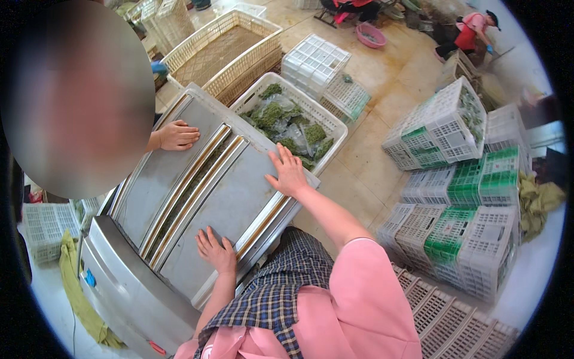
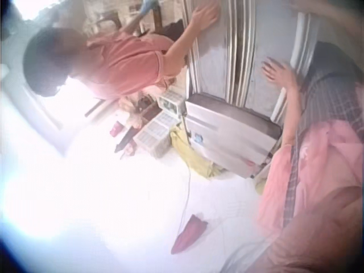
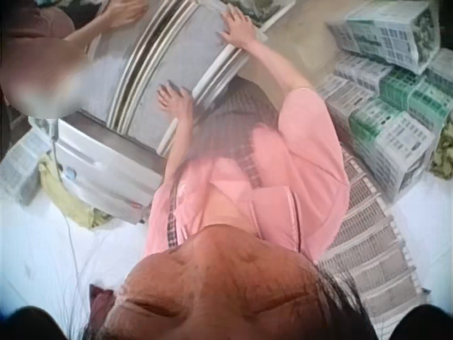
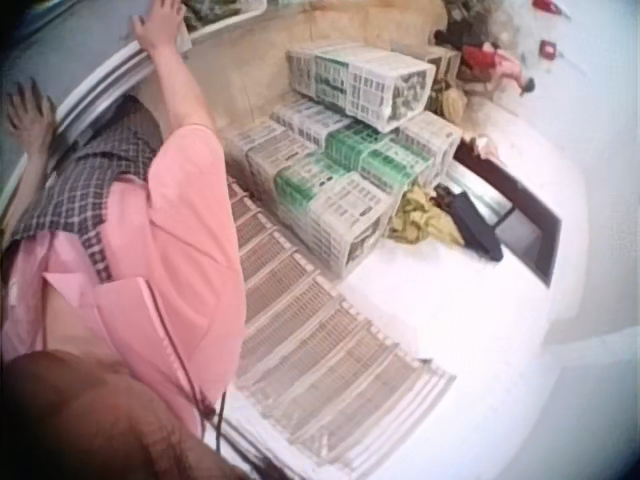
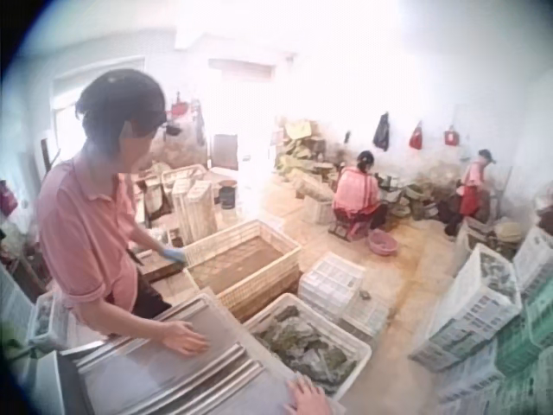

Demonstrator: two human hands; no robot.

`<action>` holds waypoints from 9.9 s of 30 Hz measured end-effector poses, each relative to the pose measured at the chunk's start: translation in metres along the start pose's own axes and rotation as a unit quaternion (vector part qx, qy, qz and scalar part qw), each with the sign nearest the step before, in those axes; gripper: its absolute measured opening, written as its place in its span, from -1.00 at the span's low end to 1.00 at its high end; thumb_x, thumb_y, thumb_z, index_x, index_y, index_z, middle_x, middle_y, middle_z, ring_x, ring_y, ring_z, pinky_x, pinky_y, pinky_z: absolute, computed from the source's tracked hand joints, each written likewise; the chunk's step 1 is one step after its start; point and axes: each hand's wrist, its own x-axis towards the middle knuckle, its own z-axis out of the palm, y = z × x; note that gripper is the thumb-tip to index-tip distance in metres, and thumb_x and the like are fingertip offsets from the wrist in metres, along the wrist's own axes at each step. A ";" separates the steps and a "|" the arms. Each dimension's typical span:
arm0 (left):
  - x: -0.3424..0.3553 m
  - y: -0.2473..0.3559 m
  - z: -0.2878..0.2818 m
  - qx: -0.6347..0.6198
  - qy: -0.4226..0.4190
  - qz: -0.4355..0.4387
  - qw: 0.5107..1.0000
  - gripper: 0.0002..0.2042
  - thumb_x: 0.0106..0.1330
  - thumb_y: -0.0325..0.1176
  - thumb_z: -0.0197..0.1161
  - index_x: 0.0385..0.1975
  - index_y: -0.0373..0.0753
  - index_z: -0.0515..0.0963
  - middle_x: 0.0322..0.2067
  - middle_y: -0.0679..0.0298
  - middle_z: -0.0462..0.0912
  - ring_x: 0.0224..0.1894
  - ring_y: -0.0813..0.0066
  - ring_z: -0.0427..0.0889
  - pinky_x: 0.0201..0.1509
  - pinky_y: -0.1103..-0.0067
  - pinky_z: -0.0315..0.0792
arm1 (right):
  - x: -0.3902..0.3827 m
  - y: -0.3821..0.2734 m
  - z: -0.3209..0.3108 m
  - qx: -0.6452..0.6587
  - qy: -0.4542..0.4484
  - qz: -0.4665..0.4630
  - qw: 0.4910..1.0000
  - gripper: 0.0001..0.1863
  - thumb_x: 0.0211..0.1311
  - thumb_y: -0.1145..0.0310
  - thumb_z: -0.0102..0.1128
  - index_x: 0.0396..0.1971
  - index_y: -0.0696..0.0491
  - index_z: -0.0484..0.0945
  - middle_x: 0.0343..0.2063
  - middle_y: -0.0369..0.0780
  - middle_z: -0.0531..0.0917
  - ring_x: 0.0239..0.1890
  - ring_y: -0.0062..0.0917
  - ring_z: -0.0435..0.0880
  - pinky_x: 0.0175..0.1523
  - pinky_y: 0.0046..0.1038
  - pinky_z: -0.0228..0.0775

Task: The person places plastic bags containing green vegetables onto a vacuum sealer, closes the lid to seal them, and then removes the sealed bags to place them into a white basket. The process is repeated for multiple bags.

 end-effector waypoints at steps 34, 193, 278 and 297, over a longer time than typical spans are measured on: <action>-0.003 0.005 -0.011 -0.049 0.030 -0.016 0.998 -0.47 0.13 -0.21 0.19 0.15 -0.16 0.38 0.28 0.00 0.21 0.39 -0.06 0.02 0.38 0.02 -0.13 | -0.001 0.003 -0.001 -0.010 -0.015 -0.011 1.000 -0.32 0.16 0.02 0.14 0.27 -0.05 0.27 0.35 -0.11 0.17 0.38 -0.20 0.09 0.33 -0.07 -0.04; -0.050 -0.228 -0.111 -0.196 -0.213 -0.282 0.915 -0.64 0.00 -0.46 0.36 -0.17 -0.22 0.44 -0.52 0.12 0.60 -0.39 0.23 0.63 -0.22 0.37 0.49 | -0.105 -0.267 0.090 0.233 -0.380 -0.152 0.883 -0.66 0.01 0.44 0.30 -0.22 0.08 0.38 -0.48 -0.11 0.67 -0.38 -0.18 0.66 -0.28 -0.22 0.47; -0.020 -0.051 -0.128 -0.770 -0.161 -0.367 0.496 -0.74 0.32 -0.37 0.17 -0.02 -0.25 0.45 -0.23 0.31 0.60 -0.26 0.50 0.61 -0.21 0.51 0.54 | -0.030 -0.161 -0.053 0.511 -0.537 0.128 0.659 -0.50 0.07 0.48 0.25 0.04 0.21 0.35 -0.45 -0.25 0.58 -0.45 -0.63 0.59 -0.36 -0.57 0.52; 0.018 -0.087 -0.055 -0.224 -0.161 -0.127 0.953 -0.39 0.10 -0.51 0.26 0.24 -0.13 0.31 -0.54 0.16 0.64 -0.54 0.33 0.66 -0.43 0.45 0.50 | -0.038 -0.141 0.028 0.212 -0.221 -0.145 0.941 -0.79 0.17 0.38 0.16 -0.22 0.00 0.36 -0.46 -0.17 0.63 -0.34 -0.16 0.62 -0.29 -0.17 0.43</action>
